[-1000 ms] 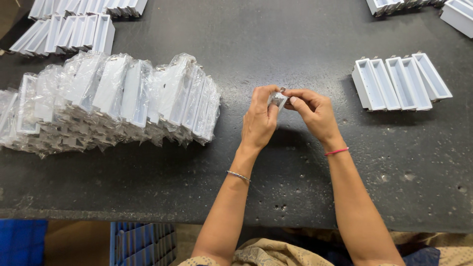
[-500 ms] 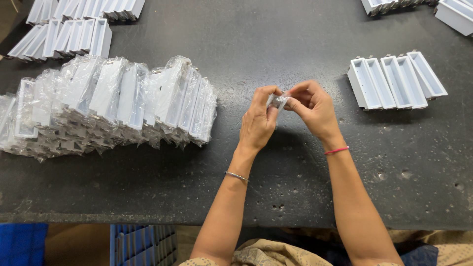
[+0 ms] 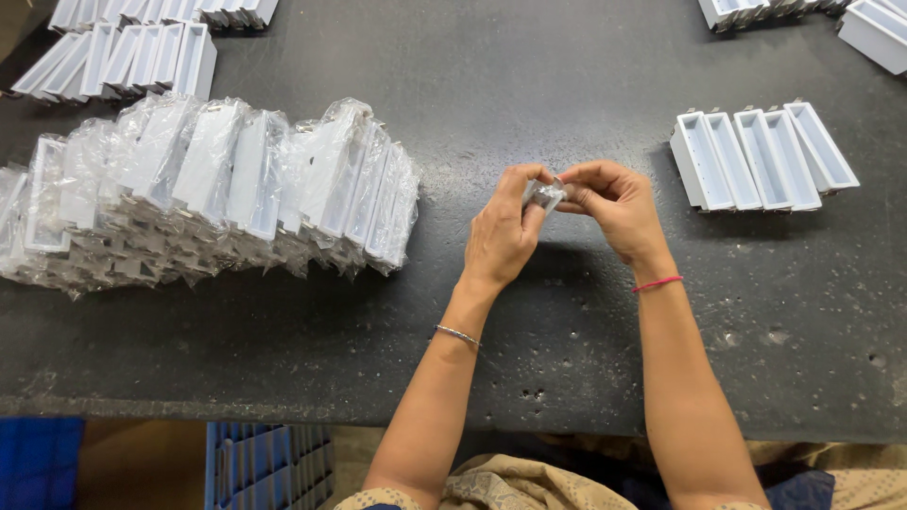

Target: The person repeatedly picks up white rectangular components and wraps each one individually in a clear plastic bag. The wrapped items are stacked on the table, and the person continues the process throughout the clip.

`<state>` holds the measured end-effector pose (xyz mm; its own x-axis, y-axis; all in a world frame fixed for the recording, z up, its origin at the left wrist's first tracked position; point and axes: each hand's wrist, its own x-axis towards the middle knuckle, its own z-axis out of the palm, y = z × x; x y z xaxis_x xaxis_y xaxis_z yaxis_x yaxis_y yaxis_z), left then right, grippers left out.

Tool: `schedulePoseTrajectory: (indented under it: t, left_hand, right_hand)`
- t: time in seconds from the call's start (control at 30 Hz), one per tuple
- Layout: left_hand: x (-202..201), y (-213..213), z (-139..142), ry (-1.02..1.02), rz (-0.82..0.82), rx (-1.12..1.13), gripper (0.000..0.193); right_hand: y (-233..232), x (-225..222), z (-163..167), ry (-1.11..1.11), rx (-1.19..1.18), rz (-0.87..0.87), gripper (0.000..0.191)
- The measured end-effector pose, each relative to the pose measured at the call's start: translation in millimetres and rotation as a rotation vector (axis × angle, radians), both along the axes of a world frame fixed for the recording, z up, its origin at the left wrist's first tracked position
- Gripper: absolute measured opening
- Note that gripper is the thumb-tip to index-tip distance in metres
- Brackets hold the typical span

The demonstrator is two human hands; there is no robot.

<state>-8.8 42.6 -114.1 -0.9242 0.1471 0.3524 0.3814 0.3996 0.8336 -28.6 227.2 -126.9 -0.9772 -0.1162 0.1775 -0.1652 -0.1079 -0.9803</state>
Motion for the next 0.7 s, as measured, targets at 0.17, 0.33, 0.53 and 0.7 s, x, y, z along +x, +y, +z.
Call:
schedulePoseTrajectory:
  t: [0.17, 0.33, 0.53, 0.7]
  left_hand:
    - [2, 2, 1, 0.022, -0.021, -0.034, 0.029]
    - [1, 3, -1, -0.066, -0.032, -0.002, 0.033]
    - [-5, 5, -10, 0.0, 0.04, 0.039, 0.034]
    - [-12, 19, -23, 0.027, 0.087, -0.019, 0.038]
  right_hand:
    - [-3, 6, 9, 0.08, 0.087, -0.043, 0.022]
    - [-3, 13, 14, 0.339, 0.591, -0.201, 0.03]
    - [-5, 7, 11, 0.3, 0.489, -0.18, 0.019]
    - [10, 8, 12, 0.155, 0.326, -0.023, 0.021]
